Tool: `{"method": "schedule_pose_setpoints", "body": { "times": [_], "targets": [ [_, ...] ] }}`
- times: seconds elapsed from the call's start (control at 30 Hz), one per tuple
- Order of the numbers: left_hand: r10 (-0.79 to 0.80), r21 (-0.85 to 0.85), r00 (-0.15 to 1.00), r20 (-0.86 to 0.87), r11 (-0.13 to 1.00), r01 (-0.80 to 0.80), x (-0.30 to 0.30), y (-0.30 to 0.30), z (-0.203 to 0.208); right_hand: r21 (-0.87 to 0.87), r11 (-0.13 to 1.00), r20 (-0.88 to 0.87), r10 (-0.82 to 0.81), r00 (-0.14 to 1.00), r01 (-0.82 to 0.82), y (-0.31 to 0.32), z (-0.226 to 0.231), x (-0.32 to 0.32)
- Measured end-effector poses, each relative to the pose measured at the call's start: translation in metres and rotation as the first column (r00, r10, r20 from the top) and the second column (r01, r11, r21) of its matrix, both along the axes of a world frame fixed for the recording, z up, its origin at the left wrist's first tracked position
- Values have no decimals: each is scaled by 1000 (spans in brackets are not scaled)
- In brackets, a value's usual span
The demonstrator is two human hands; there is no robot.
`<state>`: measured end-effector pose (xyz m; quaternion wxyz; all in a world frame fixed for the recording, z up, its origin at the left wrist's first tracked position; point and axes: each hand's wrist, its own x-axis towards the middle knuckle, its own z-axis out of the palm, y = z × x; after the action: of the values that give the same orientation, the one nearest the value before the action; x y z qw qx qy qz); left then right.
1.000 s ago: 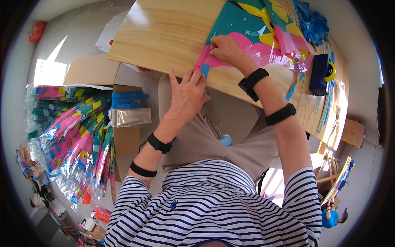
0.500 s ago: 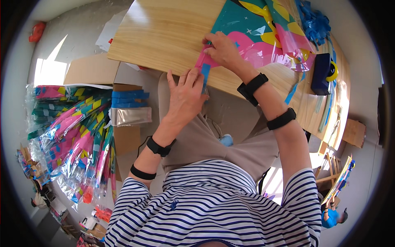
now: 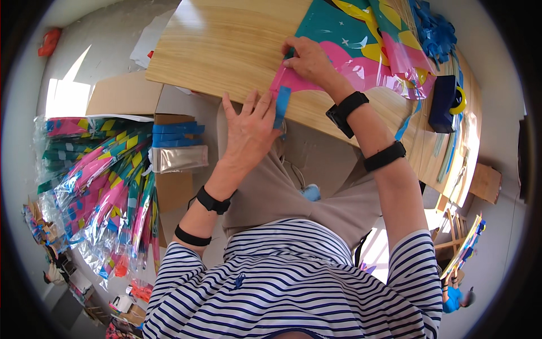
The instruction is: Assembling a character kite by taping on blue tail streamers and reinforcing the plastic edges.
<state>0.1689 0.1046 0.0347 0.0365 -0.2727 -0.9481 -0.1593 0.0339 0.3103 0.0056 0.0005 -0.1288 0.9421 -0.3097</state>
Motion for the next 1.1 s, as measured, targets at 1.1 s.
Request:
{"method": "schedule_pose_setpoints", "body": {
  "times": [1.1],
  "targets": [
    [42,-16,999,0,999,-42,0,16,-9,-191,979,110,87,990,-64,-1,11,51]
  ]
}}
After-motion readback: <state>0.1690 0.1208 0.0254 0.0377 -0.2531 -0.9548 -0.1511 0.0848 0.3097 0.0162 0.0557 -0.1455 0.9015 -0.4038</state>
